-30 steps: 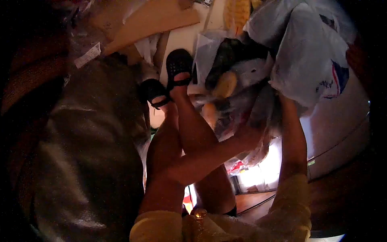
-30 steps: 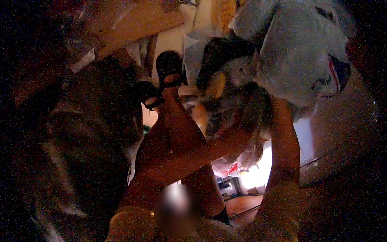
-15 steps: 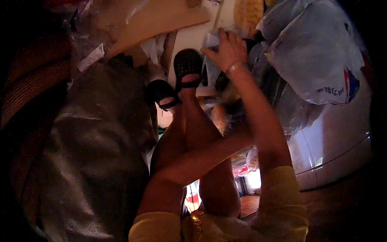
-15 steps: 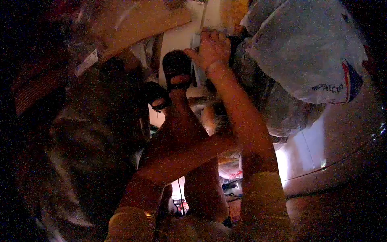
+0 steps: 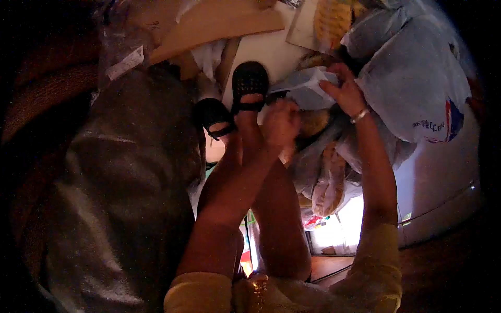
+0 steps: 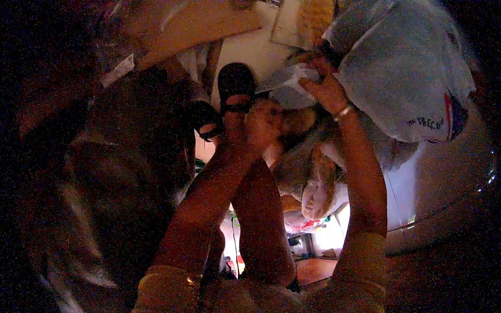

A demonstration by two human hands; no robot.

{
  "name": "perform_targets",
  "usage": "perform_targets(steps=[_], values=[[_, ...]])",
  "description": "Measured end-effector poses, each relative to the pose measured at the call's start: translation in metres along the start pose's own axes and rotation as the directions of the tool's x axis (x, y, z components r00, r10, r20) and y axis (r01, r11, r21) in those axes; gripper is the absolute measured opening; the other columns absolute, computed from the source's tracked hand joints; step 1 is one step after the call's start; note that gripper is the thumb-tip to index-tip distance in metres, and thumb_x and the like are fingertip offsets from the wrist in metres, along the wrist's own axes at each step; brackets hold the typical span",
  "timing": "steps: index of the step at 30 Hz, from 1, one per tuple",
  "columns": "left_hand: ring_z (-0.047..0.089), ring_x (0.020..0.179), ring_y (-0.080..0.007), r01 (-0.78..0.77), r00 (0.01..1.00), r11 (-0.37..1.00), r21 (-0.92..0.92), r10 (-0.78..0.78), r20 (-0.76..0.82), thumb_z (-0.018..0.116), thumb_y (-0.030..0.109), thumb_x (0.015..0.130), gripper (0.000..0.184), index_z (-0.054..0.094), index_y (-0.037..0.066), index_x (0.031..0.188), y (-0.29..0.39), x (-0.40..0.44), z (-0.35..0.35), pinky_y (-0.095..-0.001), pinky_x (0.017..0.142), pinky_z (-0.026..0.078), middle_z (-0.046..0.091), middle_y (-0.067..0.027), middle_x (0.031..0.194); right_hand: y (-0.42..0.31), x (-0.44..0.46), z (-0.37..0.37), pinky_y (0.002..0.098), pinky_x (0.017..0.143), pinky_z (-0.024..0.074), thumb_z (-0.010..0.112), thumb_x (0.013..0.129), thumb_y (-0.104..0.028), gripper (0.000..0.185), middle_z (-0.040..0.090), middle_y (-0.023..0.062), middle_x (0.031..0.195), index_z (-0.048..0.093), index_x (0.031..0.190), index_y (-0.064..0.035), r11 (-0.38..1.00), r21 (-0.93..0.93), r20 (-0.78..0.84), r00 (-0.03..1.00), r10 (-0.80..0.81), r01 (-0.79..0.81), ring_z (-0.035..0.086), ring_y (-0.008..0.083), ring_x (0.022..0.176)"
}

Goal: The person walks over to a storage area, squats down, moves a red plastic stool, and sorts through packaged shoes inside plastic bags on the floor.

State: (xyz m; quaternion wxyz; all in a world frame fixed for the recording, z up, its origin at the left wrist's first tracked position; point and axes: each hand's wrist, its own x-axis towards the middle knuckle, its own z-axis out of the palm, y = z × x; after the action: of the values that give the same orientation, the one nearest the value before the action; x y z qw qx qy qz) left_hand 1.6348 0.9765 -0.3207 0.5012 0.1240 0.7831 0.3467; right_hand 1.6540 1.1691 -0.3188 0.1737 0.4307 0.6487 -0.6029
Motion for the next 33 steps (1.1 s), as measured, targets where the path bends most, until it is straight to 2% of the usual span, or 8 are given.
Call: perform_targets(steps=[2, 4, 13, 17, 22, 25, 28, 33], values=[[0.049, 0.097, -0.0347, -0.104, 0.978, 0.994, 0.021, 0.106, -0.178, 0.059, 0.008, 0.062, 0.045, 0.049, 0.004, 0.106, -0.031, 0.014, -0.008, -0.0408, 0.085, 0.039, 0.053, -0.0183, 0.1, -0.002, -0.017, -0.006, 0.0257, 0.083, 0.0341, 0.067, 0.066, -0.014, 0.033, 0.047, 0.0017, 0.093, 0.047, 0.091, -0.0048, 0.971, -0.24, -0.054, 0.998, -0.009, -0.005, 0.044, 0.0137, 0.091], [0.043, 0.106, -0.0349, -0.103, 0.994, 0.945, -0.311, 0.085, -0.07, 0.062, 0.008, 0.06, 0.058, 0.043, 0.007, 0.115, -0.057, 0.029, -0.002, -0.0377, 0.092, 0.033, 0.048, -0.0171, 0.109, -0.011, -0.032, -0.011, 0.0255, 0.082, 0.0347, 0.067, 0.067, -0.014, 0.032, 0.047, 0.001, 0.091, 0.048, 0.091, -0.0051, 0.963, -0.268, -0.063, 0.998, -0.004, -0.013, 0.044, 0.0133, 0.089], [0.049, 0.104, -0.0279, -0.223, 0.793, 0.972, 0.076, 0.135, 0.594, 0.074, 0.021, 0.056, 0.071, 0.044, 0.004, 0.118, -0.025, 0.059, -0.042, -0.0338, 0.091, 0.037, 0.051, -0.0166, 0.108, -0.015, -0.074, -0.024, 0.0228, 0.073, 0.037, 0.07, 0.065, -0.013, 0.028, 0.046, -0.0003, 0.079, 0.048, 0.082, -0.0065, 0.97, -0.174, -0.188, 0.973, 0.135, -0.168, 0.044, 0.0127, 0.077], [0.052, 0.098, -0.0275, -0.045, 0.782, 0.976, -0.214, 0.167, 0.6, 0.076, 0.026, 0.055, 0.067, 0.049, 0.007, 0.113, -0.022, 0.031, -0.035, -0.0336, 0.088, 0.039, 0.055, -0.0148, 0.102, -0.042, -0.093, -0.031, 0.0242, 0.067, 0.0363, 0.071, 0.062, -0.016, 0.029, 0.046, 0.0017, 0.075, 0.046, 0.073, -0.0077, 0.964, -0.121, -0.207, 0.956, 0.21, -0.238, 0.042, 0.015, 0.071], [0.053, 0.091, -0.0322, 0.048, 0.761, 0.979, -0.197, 0.092, 0.642, 0.077, 0.03, 0.05, 0.064, 0.05, 0.0, 0.099, 0.009, 0.004, -0.04, -0.0335, 0.081, 0.042, 0.053, -0.0174, 0.095, -0.054, -0.116, -0.039, 0.024, 0.068, 0.0347, 0.068, 0.058, -0.005, 0.029, 0.045, 0.0015, 0.078, 0.043, 0.072, -0.0083, 0.995, 0.015, -0.216, 0.972, -0.094, 0.1, 0.04, 0.0127, 0.074], [0.05, 0.096, -0.0325, -0.291, 0.95, 0.955, 0.048, 0.283, 0.135, 0.078, 0.029, 0.049, 0.072, 0.043, 0.0, 0.106, 0.026, -0.014, -0.023, -0.0375, 0.081, 0.04, 0.052, -0.0185, 0.095, -0.054, -0.113, -0.031, 0.0246, 0.072, 0.035, 0.067, 0.058, -0.003, 0.03, 0.045, 0.001, 0.081, 0.045, 0.077, -0.0074, 0.998, -0.033, -0.238, 0.97, -0.053, 0.047, 0.041, 0.0124, 0.077], [0.047, 0.099, -0.0341, -0.215, 0.966, 0.949, 0.23, 0.242, -0.093, 0.077, 0.029, 0.049, 0.076, 0.038, 0.002, 0.108, 0.042, -0.008, -0.021, -0.0412, 0.081, 0.039, 0.051, -0.0197, 0.097, -0.051, -0.105, -0.004, 0.0259, 0.075, 0.0364, 0.068, 0.058, -0.003, 0.033, 0.045, 0.0013, 0.082, 0.048, 0.084, -0.0062, 0.998, 0.011, -0.352, 0.934, 0.056, -0.056, 0.042, 0.0135, 0.079], [0.049, 0.093, -0.0357, -0.07, 0.986, 0.997, -0.007, 0.071, 0.151, 0.075, 0.026, 0.051, 0.067, 0.042, 0.002, 0.104, 0.056, -0.021, -0.04, -0.0412, 0.081, 0.039, 0.051, -0.0194, 0.096, -0.067, -0.117, 0.023, 0.0245, 0.068, 0.0358, 0.066, 0.062, -0.005, 0.026, 0.043, -0.0011, 0.077, 0.046, 0.079, -0.0074, 0.992, 0.124, -0.617, 0.781, 0.098, -0.027, 0.039, 0.0108, 0.074]])
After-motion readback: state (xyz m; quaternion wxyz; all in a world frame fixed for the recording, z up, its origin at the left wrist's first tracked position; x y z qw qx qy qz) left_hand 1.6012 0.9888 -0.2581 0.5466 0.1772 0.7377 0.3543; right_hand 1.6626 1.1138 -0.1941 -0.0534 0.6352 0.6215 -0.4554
